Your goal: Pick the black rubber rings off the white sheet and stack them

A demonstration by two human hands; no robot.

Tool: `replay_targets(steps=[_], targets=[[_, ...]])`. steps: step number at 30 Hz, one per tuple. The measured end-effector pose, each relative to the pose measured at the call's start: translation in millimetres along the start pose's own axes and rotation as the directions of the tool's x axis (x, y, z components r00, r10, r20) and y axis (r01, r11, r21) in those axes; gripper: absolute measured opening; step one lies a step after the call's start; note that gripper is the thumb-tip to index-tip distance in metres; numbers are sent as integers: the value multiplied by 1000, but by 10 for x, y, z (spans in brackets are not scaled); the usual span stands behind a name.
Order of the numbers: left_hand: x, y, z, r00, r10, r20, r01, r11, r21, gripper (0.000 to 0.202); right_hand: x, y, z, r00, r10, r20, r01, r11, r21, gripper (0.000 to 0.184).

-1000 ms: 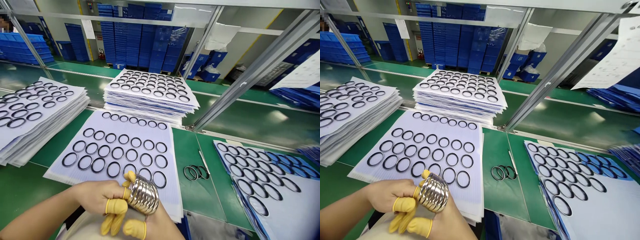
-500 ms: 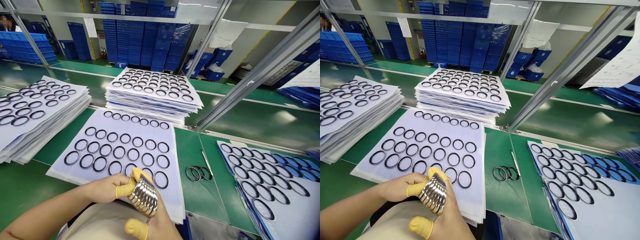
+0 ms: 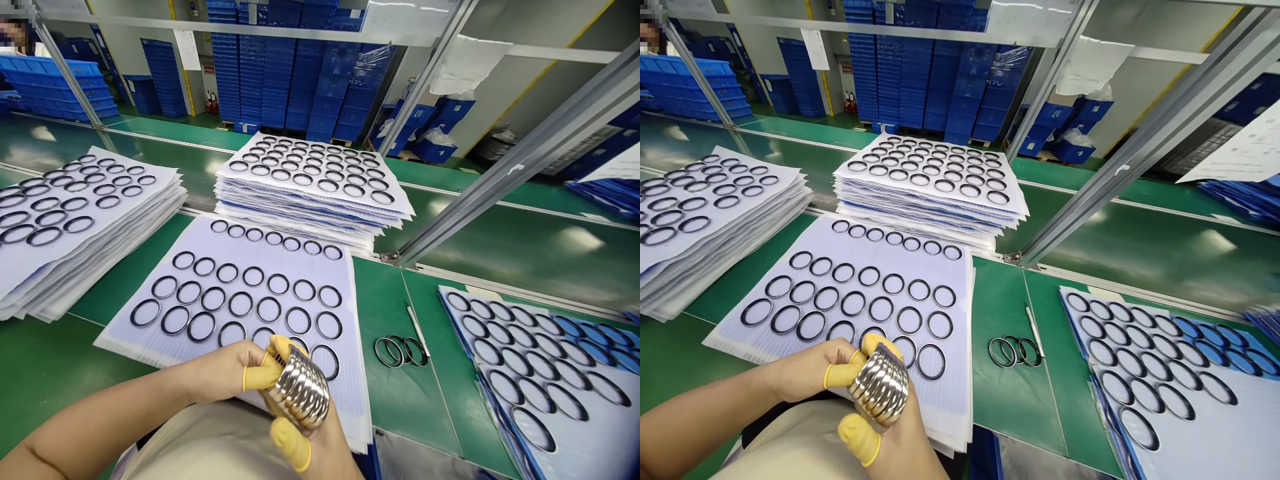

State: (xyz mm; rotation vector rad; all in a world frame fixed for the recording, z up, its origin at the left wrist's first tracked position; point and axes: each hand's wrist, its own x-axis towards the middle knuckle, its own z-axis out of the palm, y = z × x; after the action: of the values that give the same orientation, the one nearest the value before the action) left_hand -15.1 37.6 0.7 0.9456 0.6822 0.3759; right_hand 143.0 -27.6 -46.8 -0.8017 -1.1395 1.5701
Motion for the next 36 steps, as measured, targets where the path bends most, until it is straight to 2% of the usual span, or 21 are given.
replay_targets(steps=[2,7,10,15,17,19,22,24,26,29,31,33,36], targets=[[10,4,26,1000,-7,-1,7,1000,-22,23,5,48,-10,1000,-2,1,2,999,52,72],[33,2,63,1000,-16,-17,16,1000,-17,20,51,76,6,993,-80,-81,91,987,130,61],[47,3,95,1000,-2,-28,2,1000,3,20,74,2,10,996,-65,-54,72,987,147,56],[101,-29,166,996,52,-77,-49,998,40,21,95,-89,-31,986,26,-164,3,985,173,45],[124,-59,171,995,43,-89,-41,999,21,18,88,-61,-42,989,41,-139,-17,986,168,49],[140,-84,157,993,36,-114,-35,999,5,18,65,-1,-40,991,-5,-133,20,993,116,52],[144,-88,126,991,45,-123,-49,998,-28,24,25,84,-21,979,-70,-193,82,995,56,56],[134,-62,112,994,49,-102,-53,998,-44,28,19,93,-8,973,-91,-210,101,994,36,60],[118,-17,102,996,58,-62,-60,998,-30,24,34,62,2,980,-99,-174,101,995,4,63],[92,62,80,985,174,15,-174,980,92,23,49,29,-4,990,-78,-118,75,997,-26,72],[79,102,55,953,299,53,-303,923,237,26,29,57,-30,991,-58,-118,60,998,15,73],[66,124,24,922,379,75,-377,842,386,32,-2,97,-75,994,-45,-104,53,996,71,61],[40,143,-27,908,408,94,-388,735,556,36,0,82,-146,997,-76,-29,79,993,92,30]])
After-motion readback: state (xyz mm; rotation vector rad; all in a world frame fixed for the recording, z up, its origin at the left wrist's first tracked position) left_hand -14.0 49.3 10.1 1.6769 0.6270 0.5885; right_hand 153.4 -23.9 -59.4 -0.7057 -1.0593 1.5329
